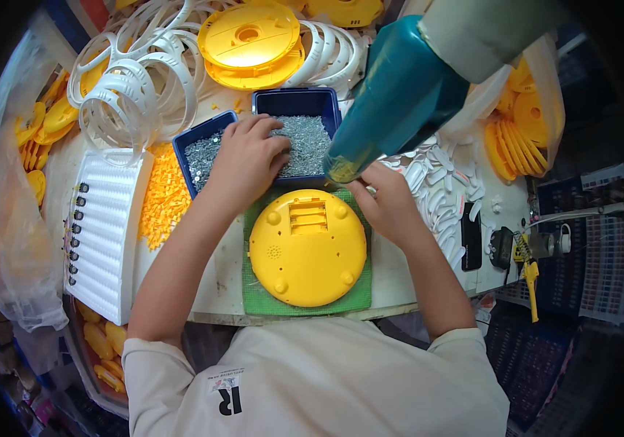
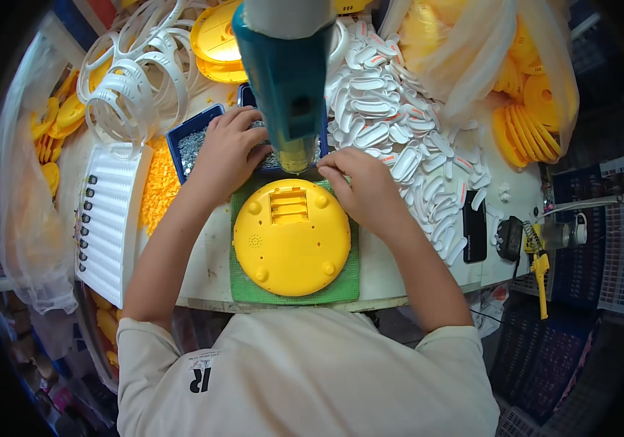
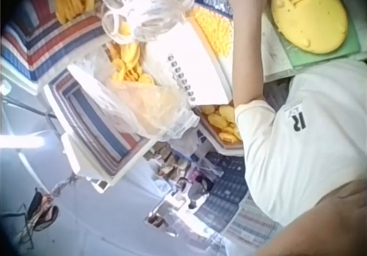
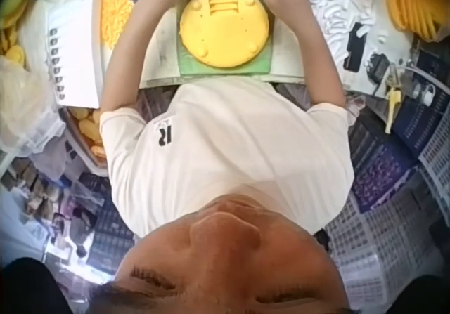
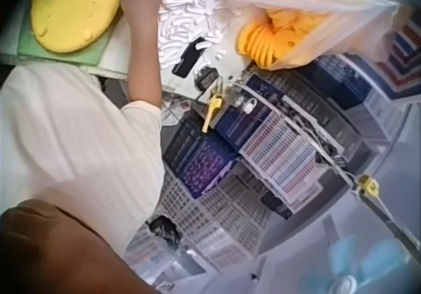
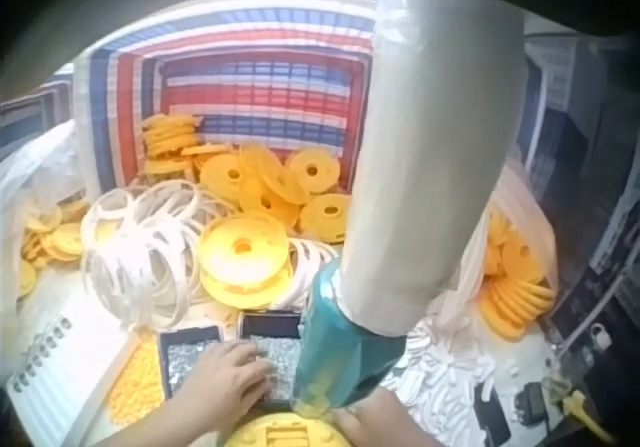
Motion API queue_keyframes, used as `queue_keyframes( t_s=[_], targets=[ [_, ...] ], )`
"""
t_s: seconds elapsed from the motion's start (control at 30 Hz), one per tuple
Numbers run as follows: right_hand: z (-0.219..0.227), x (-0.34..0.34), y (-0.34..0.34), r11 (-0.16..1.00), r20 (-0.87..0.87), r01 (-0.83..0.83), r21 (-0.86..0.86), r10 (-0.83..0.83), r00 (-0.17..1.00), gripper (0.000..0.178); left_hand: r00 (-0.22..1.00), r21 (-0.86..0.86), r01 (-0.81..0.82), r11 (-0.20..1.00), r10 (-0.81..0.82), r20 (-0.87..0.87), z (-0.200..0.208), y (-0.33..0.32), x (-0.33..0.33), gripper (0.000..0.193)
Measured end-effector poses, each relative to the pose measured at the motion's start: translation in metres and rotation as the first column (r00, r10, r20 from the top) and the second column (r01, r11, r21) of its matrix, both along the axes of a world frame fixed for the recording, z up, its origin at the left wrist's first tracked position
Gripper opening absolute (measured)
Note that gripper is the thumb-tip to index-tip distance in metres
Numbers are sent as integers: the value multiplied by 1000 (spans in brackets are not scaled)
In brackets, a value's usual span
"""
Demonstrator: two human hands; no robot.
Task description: Assembling circular yellow toy components by inserting small pieces and using a handheld power tool.
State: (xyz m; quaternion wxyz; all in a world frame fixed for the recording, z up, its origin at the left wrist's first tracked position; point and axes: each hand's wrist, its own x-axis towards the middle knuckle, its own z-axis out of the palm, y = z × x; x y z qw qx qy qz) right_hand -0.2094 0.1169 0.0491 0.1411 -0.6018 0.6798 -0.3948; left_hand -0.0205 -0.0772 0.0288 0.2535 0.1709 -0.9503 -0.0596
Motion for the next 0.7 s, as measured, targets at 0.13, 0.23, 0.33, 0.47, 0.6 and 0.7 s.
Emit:
queue_keyframes(
  t_s=[0.13,0.23,0.33,0.47,0.6,0.7],
  targets=[
    [-7,-5,12,990,42,-37,139,31,999,14,999,55,-7,998,6,34,-9,-6,-8,14],
    [-14,-5,9,979,59,-32,202,21,998,15,999,94,-28,995,30,-25,-8,0,-1,13],
    [-13,-1,7,980,28,-38,193,33,999,16,997,158,-25,987,36,-62,-3,4,5,12],
    [-12,-1,5,983,-28,-51,178,57,998,17,995,362,-47,931,75,-63,10,19,14,11],
    [8,1,8,966,-135,-71,247,107,985,19,971,641,-25,767,172,-167,5,38,31,11],
    [14,1,11,949,-133,-126,288,170,977,22,965,738,-40,674,218,-147,-1,48,42,12]
  ],
)
